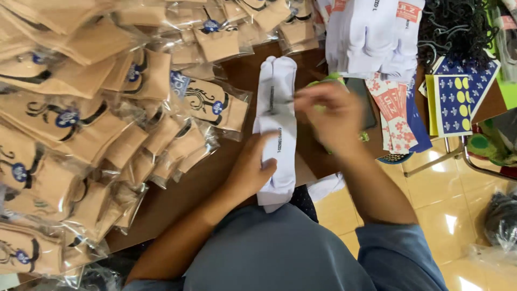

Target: The person folds a pair of white socks, places a paper label between them, and secures the bundle with a rubber band. The person repeats this process for multiple pairs of socks, stacking the finished bundles on the table.

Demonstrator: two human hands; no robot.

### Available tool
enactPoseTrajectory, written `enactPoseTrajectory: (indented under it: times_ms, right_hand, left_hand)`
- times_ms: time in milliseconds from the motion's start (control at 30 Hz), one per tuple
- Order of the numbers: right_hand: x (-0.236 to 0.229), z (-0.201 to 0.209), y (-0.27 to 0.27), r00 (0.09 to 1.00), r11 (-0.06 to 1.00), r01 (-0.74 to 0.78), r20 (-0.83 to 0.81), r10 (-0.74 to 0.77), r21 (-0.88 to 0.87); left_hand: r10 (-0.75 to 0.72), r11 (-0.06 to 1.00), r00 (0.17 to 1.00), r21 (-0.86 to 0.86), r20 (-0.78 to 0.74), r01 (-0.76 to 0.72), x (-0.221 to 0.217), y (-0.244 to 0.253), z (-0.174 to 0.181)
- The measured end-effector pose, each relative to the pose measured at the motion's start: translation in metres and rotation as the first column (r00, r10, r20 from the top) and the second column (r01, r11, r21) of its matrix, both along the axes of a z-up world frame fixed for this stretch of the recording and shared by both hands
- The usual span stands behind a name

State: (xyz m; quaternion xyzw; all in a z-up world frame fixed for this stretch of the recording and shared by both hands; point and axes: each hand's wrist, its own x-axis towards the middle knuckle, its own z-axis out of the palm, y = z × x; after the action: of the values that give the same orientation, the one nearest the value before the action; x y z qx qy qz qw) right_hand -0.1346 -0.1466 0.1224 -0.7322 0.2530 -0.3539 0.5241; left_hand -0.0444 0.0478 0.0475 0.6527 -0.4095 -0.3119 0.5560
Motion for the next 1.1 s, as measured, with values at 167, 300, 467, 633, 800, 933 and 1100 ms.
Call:
enactPoseTrajectory:
  times_ms: [167, 300, 467, 633, 800, 933, 1100]
  right_hand:
    - [0.065, -0.033, 0.024, 0.893, 0.838, -0.433, -0.285, 0.348, -0.331]
    - [0.055, -0.048, 0.0, 0.871, 0.759, -0.469, -0.38, 0.312, -0.451]
    - [0.036, -0.067, -0.025, 0.884, 0.63, -0.371, -0.467, 0.015, -0.682]
    - [0.01, 0.024, 0.019, 0.946, 0.772, -0.307, -0.267, 0.183, -0.557]
    - [-0.013, 0.046, 0.005, 0.978, 0.771, -0.19, -0.185, 0.096, -0.607]
    - [-0.086, -0.002, -0.088, 0.942, 0.8, 0.082, -0.217, -0.258, -0.594]
    - [-0.155, -0.033, -0.117, 0.453, 0.773, 0.048, -0.676, -0.581, -0.632]
  left_hand:
    - [-0.064, 0.993, 0.985, 0.104, 0.162, 0.047, -0.001, 0.003, -0.022]
    - [-0.06, 0.995, 0.991, 0.082, 0.121, 0.05, 0.004, 0.005, -0.03]
    - [-0.066, 0.994, 0.997, 0.086, -0.03, 0.068, 0.012, 0.006, -0.022]
    - [0.19, 0.967, 0.923, -0.224, 0.335, -0.118, 0.002, 0.02, 0.005]
    - [-0.134, 0.981, 0.991, -0.136, 0.025, 0.136, -0.003, 0.011, -0.021]
    - [-0.13, 0.991, 0.99, 0.017, -0.051, 0.131, 0.002, 0.01, -0.015]
    - [-0.153, 0.981, 0.985, 0.11, -0.082, 0.161, 0.003, 0.012, -0.008]
